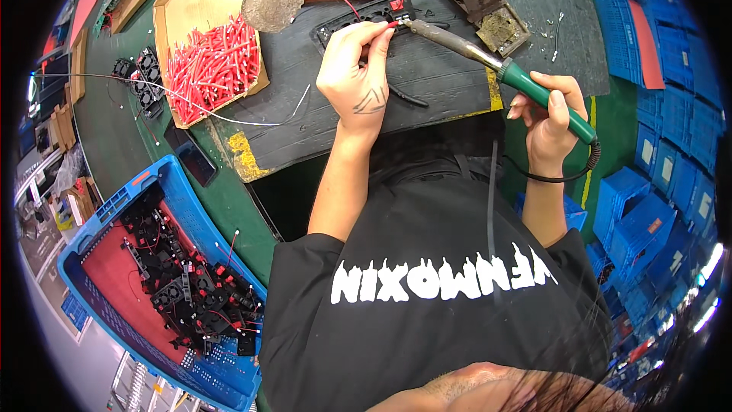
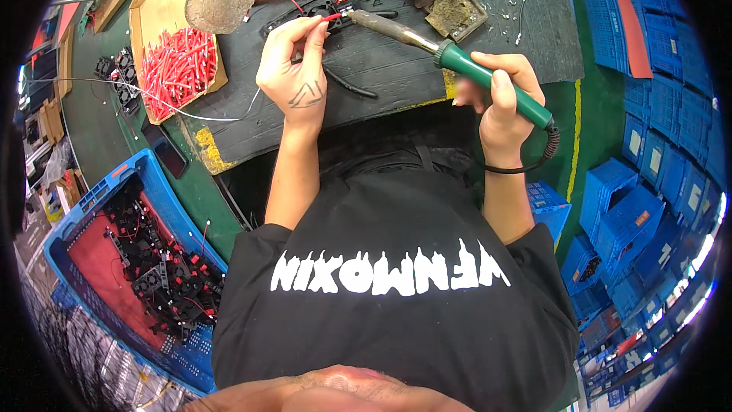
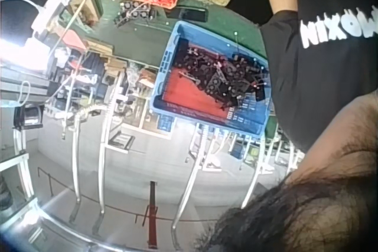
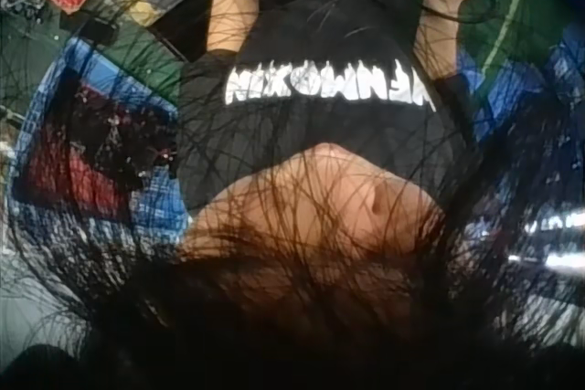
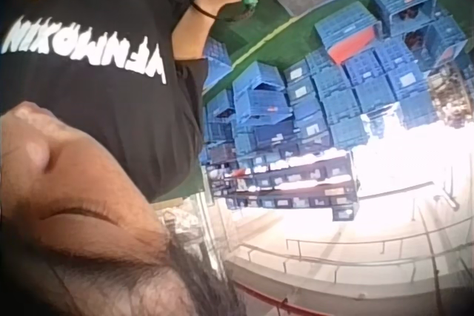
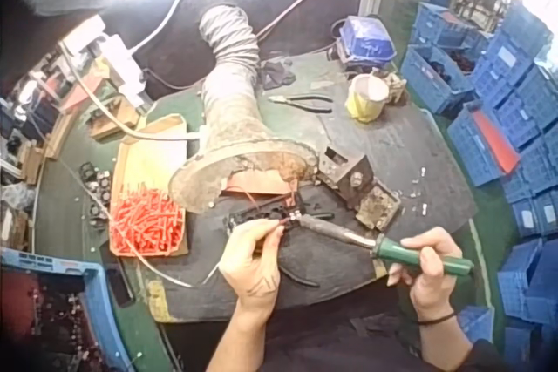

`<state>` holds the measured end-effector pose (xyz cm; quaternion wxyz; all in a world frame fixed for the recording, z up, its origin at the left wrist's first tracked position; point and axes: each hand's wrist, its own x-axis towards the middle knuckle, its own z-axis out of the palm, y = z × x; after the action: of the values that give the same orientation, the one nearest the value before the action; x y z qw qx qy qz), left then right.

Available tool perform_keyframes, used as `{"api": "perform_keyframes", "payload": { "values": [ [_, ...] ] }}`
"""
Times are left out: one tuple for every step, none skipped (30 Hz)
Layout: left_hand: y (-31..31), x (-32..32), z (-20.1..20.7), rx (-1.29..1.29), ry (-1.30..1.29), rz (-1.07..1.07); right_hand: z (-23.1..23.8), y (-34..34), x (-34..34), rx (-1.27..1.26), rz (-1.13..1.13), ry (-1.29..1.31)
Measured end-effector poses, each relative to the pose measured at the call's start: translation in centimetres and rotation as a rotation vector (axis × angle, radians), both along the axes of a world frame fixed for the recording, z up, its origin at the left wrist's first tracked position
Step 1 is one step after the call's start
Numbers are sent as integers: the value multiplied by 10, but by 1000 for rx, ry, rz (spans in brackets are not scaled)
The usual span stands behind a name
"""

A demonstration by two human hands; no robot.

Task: Soldering electrical wires onto a dual-fan cooling module at an industrial workbench.

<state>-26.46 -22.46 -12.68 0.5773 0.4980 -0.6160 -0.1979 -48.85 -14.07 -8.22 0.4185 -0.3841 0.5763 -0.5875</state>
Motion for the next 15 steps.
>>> {"api": "perform_keyframes", "payload": {
  "values": [
    [0,0,0,6,9,1,2,0,1,-19,14,23],
    [0,0,-1,12,16,5,3,-1,2,-39,30,44],
    [0,0,-1,13,15,6,3,-2,3,-39,31,43],
    [1,1,-2,8,13,7,4,-2,3,-28,22,44],
    [0,0,-2,3,15,7,5,-3,3,-16,12,47],
    [0,0,-1,3,16,6,5,-3,3,-16,11,48],
    [0,0,-1,3,13,6,6,-4,2,-9,10,49],
    [0,0,-1,4,8,5,6,-4,2,-2,8,49],
    [1,0,-1,6,7,5,6,-5,2,0,7,48],
    [1,-1,-2,10,15,4,7,-5,3,1,7,48],
    [1,-1,-2,13,23,3,8,-6,3,2,6,49],
    [1,-1,-3,14,23,2,8,-6,3,3,5,49],
    [1,-2,-3,20,27,7,8,-6,3,5,2,46],
    [1,-2,-4,25,32,12,8,-6,3,7,-1,44],
    [1,-3,-4,25,32,11,6,-6,2,7,-2,44]
  ]
}}
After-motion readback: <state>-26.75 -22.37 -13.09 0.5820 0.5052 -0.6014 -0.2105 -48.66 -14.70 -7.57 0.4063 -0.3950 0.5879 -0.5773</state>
